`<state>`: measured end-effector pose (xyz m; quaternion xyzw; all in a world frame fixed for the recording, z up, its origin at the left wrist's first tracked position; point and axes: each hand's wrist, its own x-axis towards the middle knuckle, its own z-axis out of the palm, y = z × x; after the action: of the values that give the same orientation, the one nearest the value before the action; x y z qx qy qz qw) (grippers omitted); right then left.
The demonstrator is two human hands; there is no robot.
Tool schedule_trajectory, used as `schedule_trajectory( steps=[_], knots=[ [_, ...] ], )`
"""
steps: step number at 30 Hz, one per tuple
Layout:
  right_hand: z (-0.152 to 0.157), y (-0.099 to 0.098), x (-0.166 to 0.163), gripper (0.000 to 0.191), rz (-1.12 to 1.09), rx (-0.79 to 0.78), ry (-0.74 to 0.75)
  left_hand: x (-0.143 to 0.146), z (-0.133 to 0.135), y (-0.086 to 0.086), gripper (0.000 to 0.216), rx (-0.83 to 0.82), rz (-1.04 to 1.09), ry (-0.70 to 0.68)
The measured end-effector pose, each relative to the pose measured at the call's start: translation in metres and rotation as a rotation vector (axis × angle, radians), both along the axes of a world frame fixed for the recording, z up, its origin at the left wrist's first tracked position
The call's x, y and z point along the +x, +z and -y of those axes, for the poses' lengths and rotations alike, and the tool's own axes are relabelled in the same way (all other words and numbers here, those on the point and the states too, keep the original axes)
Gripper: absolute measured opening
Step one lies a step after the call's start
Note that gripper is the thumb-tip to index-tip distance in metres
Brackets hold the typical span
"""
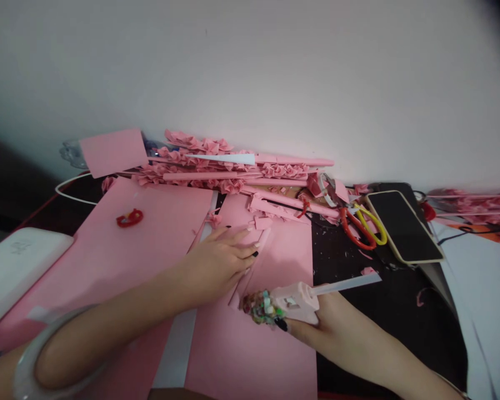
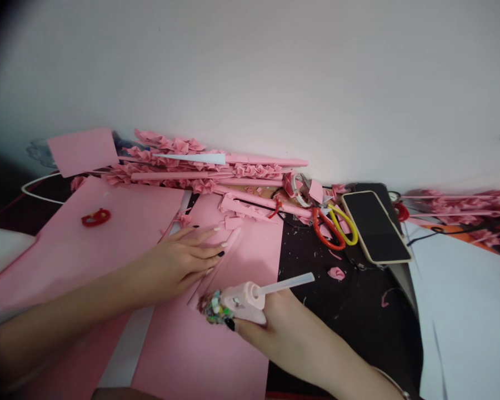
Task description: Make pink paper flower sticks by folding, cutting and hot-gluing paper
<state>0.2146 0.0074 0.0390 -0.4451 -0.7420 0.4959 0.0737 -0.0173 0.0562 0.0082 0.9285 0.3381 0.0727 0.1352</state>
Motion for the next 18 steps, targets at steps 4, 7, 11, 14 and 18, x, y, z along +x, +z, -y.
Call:
schedule_trajectory(
  steps=[4, 7, 11, 14, 18],
  knots=[
    [-0.0001, -0.0009, 0.0012, 0.013, 0.021, 0.016, -0.029, 0.0, 0.0002, 0.0011, 0.027, -0.002, -0.012, -0.001],
    [-0.0005, -0.0015, 0.002, 0.012, 0.026, 0.031, -0.05, -0.0001, 0.0004, 0.0026, 0.028, -0.009, -0.022, 0.003],
    [-0.0013, 0.0003, 0.0018, 0.012, 0.011, 0.069, -0.063, 0.0002, 0.0007, 0.0031, 0.028, -0.007, -0.022, 0.003],
    [-0.0018, 0.0022, 0.0009, 0.013, 0.014, 0.055, -0.036, 0.0007, 0.0011, 0.0035, 0.028, -0.011, -0.027, 0.01],
    [-0.0012, 0.002, 0.0008, 0.013, 0.017, 0.035, -0.051, 0.0009, 0.0015, 0.0051, 0.028, -0.004, -0.031, 0.016]
  ],
)
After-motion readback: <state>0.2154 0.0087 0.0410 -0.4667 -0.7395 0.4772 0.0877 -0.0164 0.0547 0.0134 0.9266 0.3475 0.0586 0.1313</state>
